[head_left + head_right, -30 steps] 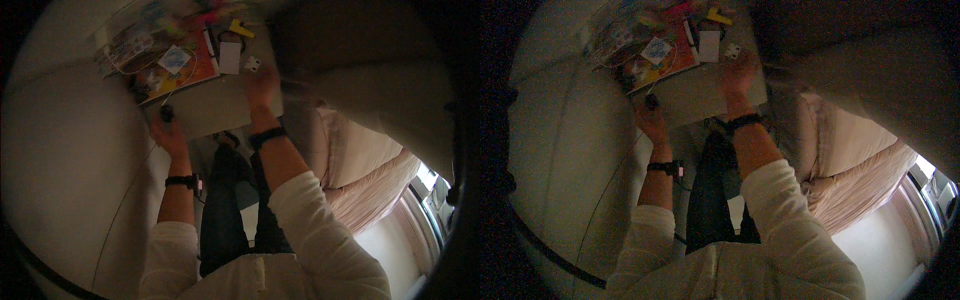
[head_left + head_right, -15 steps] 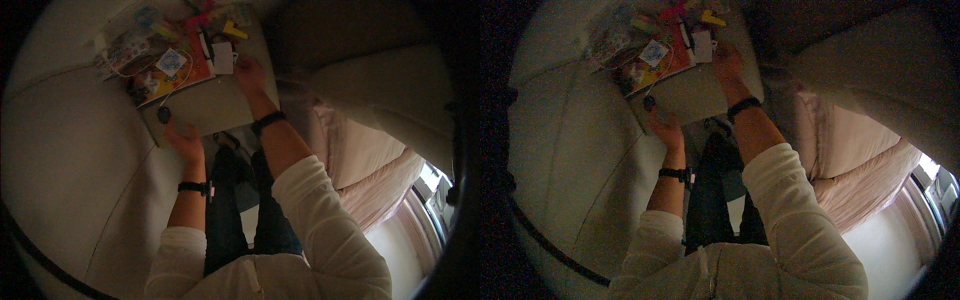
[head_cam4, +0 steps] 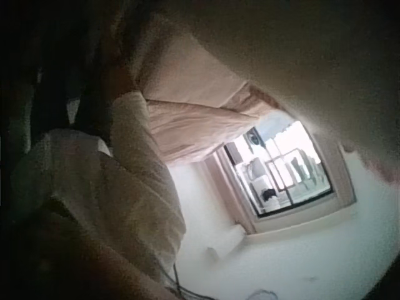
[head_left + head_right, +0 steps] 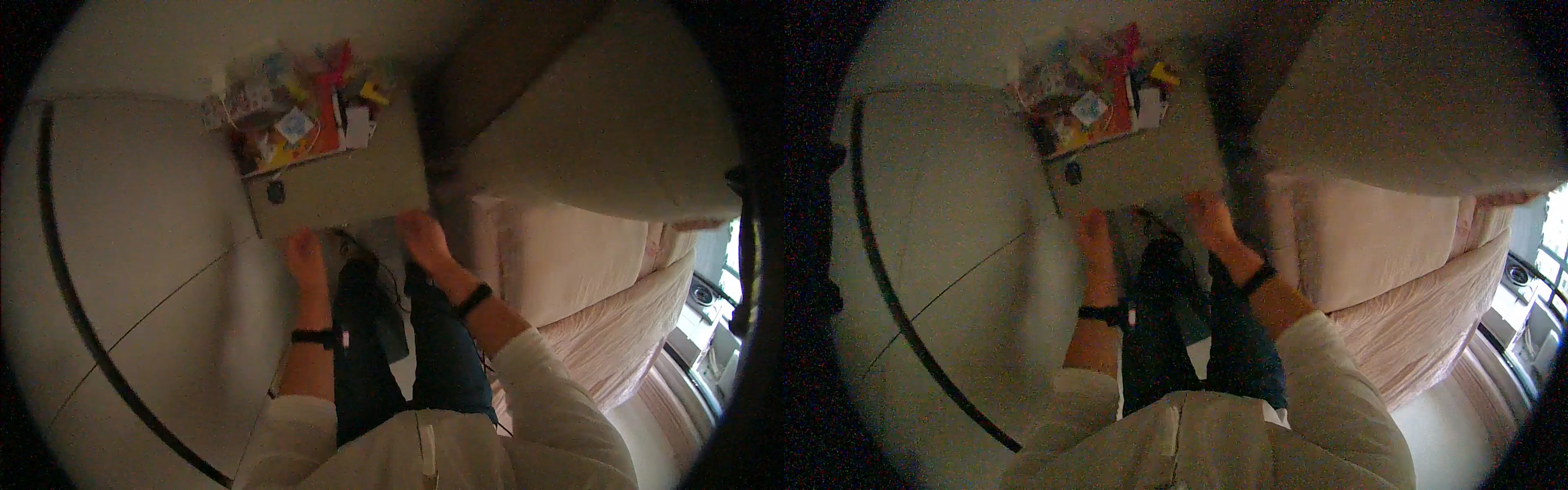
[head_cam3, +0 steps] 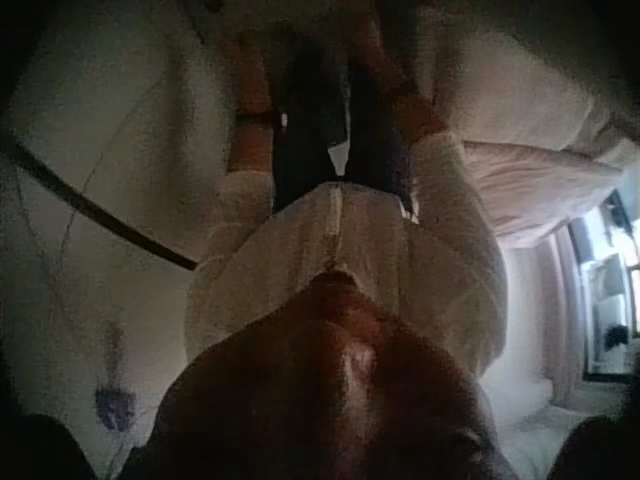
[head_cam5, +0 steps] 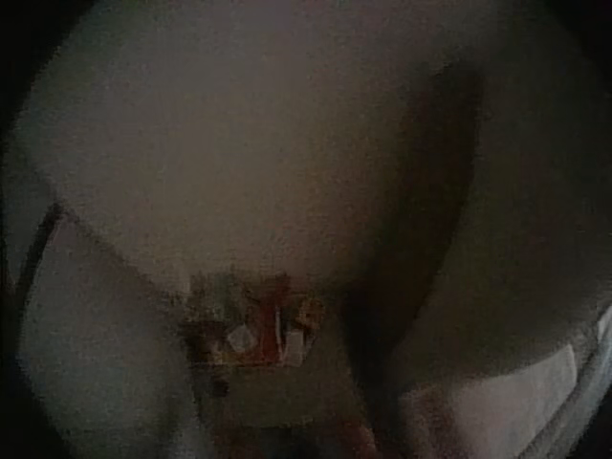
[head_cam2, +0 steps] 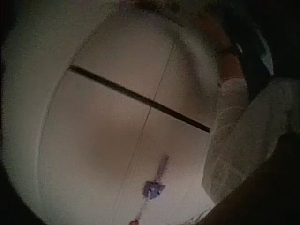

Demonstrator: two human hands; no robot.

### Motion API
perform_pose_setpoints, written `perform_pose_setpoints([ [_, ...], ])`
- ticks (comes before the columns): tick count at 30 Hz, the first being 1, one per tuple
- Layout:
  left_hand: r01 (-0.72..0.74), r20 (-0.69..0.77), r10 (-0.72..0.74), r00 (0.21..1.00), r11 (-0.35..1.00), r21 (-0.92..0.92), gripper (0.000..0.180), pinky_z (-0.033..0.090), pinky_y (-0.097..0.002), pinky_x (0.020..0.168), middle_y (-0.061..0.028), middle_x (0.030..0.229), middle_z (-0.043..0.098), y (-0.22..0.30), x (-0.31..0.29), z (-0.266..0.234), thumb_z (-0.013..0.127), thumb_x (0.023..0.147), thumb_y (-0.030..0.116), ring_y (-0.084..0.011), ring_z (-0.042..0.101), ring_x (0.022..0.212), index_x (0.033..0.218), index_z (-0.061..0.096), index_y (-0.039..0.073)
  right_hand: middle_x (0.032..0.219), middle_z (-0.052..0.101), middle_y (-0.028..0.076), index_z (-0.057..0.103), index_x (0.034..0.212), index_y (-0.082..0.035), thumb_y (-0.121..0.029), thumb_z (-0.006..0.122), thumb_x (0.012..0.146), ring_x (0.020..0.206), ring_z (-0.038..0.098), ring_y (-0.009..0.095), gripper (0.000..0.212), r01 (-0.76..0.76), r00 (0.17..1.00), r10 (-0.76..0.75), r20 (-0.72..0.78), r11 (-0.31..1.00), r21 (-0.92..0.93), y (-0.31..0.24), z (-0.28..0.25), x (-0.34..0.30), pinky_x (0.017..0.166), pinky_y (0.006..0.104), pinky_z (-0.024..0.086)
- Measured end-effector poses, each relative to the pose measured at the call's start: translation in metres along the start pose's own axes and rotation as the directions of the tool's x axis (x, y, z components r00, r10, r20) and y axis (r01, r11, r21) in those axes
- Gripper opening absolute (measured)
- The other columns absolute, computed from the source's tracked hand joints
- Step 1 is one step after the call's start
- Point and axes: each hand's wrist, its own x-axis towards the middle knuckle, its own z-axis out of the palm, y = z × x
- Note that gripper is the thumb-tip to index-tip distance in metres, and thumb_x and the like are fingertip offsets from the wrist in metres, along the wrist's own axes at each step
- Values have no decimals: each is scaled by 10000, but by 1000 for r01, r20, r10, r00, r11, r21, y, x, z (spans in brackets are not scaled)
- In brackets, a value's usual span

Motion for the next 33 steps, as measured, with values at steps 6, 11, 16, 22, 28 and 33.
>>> perform_pose_setpoints([
  [6,231,228,-192,955,960,-159,290,465,-267,782,-70,950,663,103,-75,12,562,963,285,-143,609,896,1083,632,31,898,670,113,643,1015,-50,-172,628,891,807,648,222,174,12,965,-50,259,989,146,-80,-100,-149,739,350,521],
  [11,192,466,-131,875,977,-87,282,463,-256,771,-57,978,667,191,-113,23,538,981,281,-119,600,873,1095,634,42,903,679,124,653,997,-40,-159,618,896,802,653,213,160,-27,999,23,33,992,127,-98,-173,-251,736,334,521],
  [16,49,624,-37,780,999,-2,240,463,-249,767,-53,959,660,249,-129,28,533,988,247,-119,595,858,1095,624,53,905,684,113,646,992,-21,-122,629,893,817,648,183,142,-84,931,158,-329,970,227,-85,-210,-324,747,315,518],
  [22,-12,771,41,636,999,-43,197,463,-243,753,-46,959,654,303,-120,55,511,997,186,-111,587,850,1105,612,57,897,678,102,637,1009,-11,-89,625,898,813,628,154,136,42,846,147,-513,940,339,-97,-197,-335,736,291,507],
  [28,-159,903,116,413,986,-53,174,478,-243,742,-32,958,663,344,-98,114,518,986,149,-104,599,816,1093,614,51,887,651,76,637,988,-21,-89,633,895,810,605,150,116,28,730,199,-654,947,320,-144,-176,-347,720,279,491],
  [33,-140,970,119,210,986,-91,184,481,-247,753,-37,960,662,373,-106,155,521,984,158,-109,599,831,1099,612,47,888,645,96,632,980,-21,-80,623,897,781,608,179,103,98,642,188,-744,942,322,-169,-162,-371,708,294,497],
])
